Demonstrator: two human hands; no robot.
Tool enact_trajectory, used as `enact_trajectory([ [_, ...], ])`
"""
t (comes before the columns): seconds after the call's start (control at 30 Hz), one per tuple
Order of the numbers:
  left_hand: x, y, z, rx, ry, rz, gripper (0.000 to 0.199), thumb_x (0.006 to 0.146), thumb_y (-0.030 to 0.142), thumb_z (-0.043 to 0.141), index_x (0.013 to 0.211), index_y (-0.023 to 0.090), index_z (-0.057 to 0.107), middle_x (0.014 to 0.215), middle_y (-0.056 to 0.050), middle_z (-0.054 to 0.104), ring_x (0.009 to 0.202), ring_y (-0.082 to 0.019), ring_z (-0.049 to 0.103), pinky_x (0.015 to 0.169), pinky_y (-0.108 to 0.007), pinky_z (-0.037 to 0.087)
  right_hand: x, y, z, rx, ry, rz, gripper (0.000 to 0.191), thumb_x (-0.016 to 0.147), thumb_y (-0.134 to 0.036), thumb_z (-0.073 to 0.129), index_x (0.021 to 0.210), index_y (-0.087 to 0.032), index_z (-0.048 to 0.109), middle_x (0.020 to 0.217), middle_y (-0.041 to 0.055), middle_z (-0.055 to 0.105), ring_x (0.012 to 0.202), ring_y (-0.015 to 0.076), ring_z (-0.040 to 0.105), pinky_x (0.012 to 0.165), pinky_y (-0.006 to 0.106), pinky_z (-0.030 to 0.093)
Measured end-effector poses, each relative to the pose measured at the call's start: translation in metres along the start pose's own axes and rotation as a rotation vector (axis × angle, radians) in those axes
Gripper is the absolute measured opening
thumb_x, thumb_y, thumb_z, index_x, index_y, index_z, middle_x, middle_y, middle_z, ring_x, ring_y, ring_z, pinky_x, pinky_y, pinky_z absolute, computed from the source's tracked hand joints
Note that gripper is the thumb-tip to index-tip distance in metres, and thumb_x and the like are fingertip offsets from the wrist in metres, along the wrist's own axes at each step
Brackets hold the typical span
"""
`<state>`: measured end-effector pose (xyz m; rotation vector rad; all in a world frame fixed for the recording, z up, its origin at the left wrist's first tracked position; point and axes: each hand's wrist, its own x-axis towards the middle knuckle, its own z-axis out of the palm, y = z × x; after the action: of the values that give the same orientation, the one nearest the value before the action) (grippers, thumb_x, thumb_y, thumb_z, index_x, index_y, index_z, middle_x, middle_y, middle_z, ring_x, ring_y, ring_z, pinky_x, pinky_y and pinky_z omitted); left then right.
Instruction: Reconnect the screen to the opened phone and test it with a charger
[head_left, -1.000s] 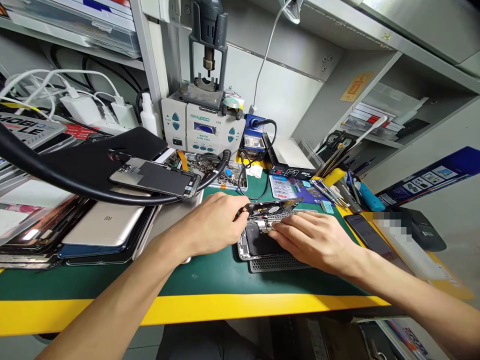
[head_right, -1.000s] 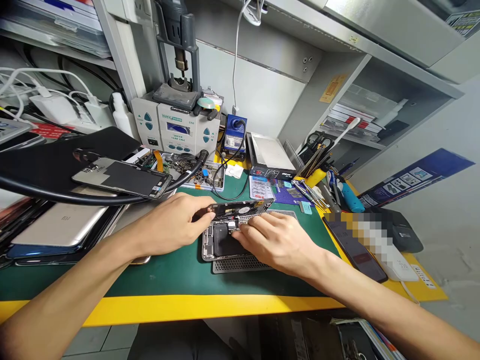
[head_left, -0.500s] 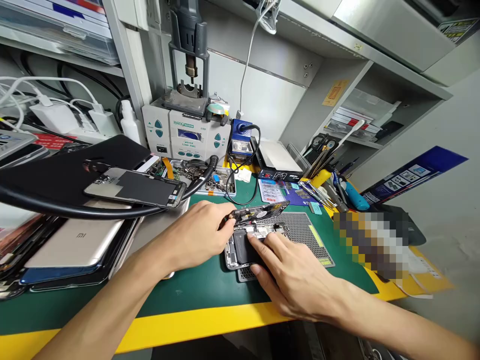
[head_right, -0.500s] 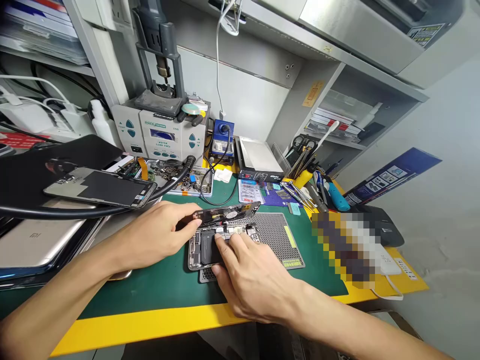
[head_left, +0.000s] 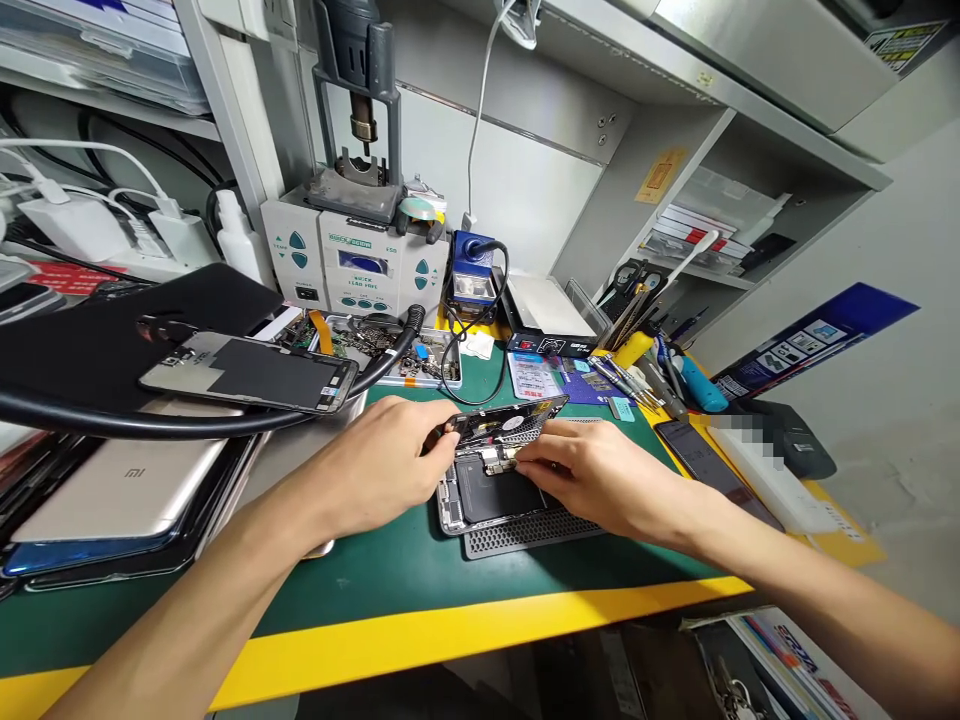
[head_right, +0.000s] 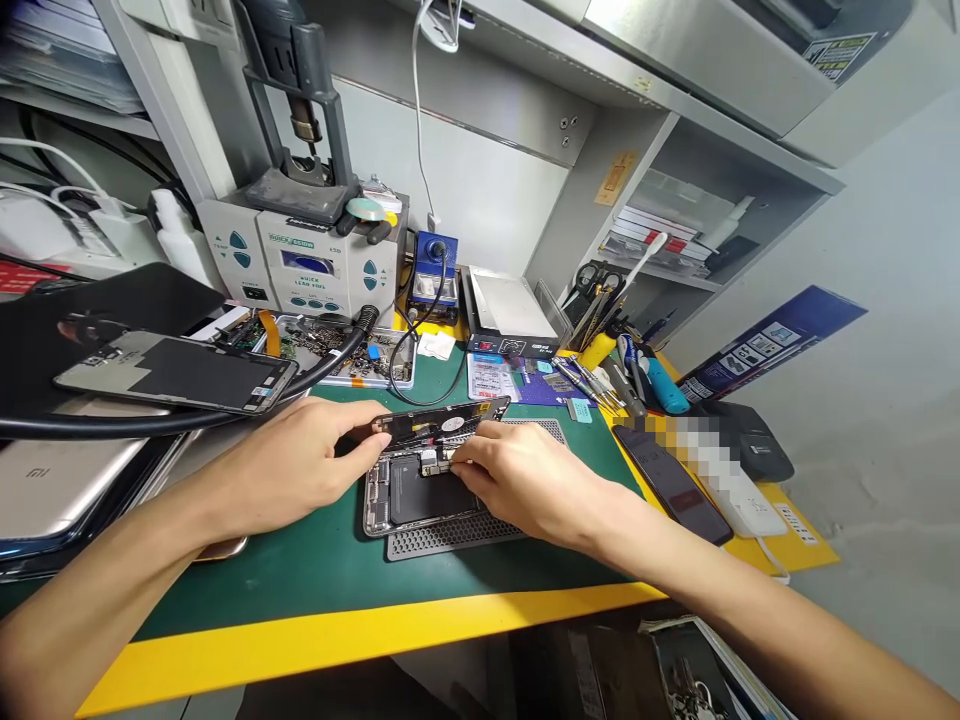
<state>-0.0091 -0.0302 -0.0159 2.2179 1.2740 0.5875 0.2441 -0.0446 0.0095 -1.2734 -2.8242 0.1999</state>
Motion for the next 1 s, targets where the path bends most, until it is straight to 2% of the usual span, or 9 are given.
enact_trajectory([
  [0.23, -0.001, -0.001, 0.0, 0.014, 0.001, -0.002, 0.032, 0.096, 0.03, 0.048, 0.066, 0.021, 0.039, 0.059, 0.006, 0.05, 0.055, -0.011, 0.034, 0.053, -0.027, 0.029, 0.017, -0.005, -0.008, -0.11, -0.116, -0.005, 0.022, 0.102, -0.025, 0.054, 0.101, -0.017, 0.075, 0.086, 0.005, 0.074, 0.074, 0.0168, 0.068, 0.067, 0.028, 0.042],
  [0.5, 0.001, -0.002, 0.001, 0.004, 0.008, 0.0, 0.03, 0.096, 0.031, 0.048, 0.068, 0.022, 0.041, 0.059, 0.006, 0.051, 0.055, -0.012, 0.037, 0.052, -0.028, 0.029, 0.028, -0.004, -0.014, -0.148, -0.133, 0.076, 0.017, 0.097, -0.029, 0.064, 0.088, -0.019, 0.076, 0.08, 0.0033, 0.075, 0.07, 0.0162, 0.067, 0.062, 0.027, 0.037],
  [0.77, 0.002, -0.003, 0.002, 0.005, 0.013, -0.002, 0.031, 0.095, 0.031, 0.047, 0.067, 0.022, 0.041, 0.059, 0.005, 0.05, 0.056, -0.012, 0.037, 0.054, -0.028, 0.029, 0.034, -0.005, -0.016, -0.194, -0.149, 0.112, 0.026, 0.095, -0.037, 0.067, 0.078, -0.019, 0.075, 0.069, 0.0036, 0.073, 0.06, 0.0142, 0.062, 0.057, 0.029, 0.031],
  [1.0, 0.003, -0.001, 0.0, 0.01, 0.016, 0.0, 0.032, 0.094, 0.029, 0.048, 0.065, 0.021, 0.038, 0.057, 0.005, 0.046, 0.054, -0.012, 0.033, 0.054, -0.028, 0.026, 0.048, -0.009, -0.023, -0.239, -0.228, 0.148, 0.031, 0.091, -0.043, 0.072, 0.071, -0.018, 0.076, 0.059, 0.0035, 0.068, 0.053, 0.0126, 0.056, 0.051, 0.027, 0.027],
])
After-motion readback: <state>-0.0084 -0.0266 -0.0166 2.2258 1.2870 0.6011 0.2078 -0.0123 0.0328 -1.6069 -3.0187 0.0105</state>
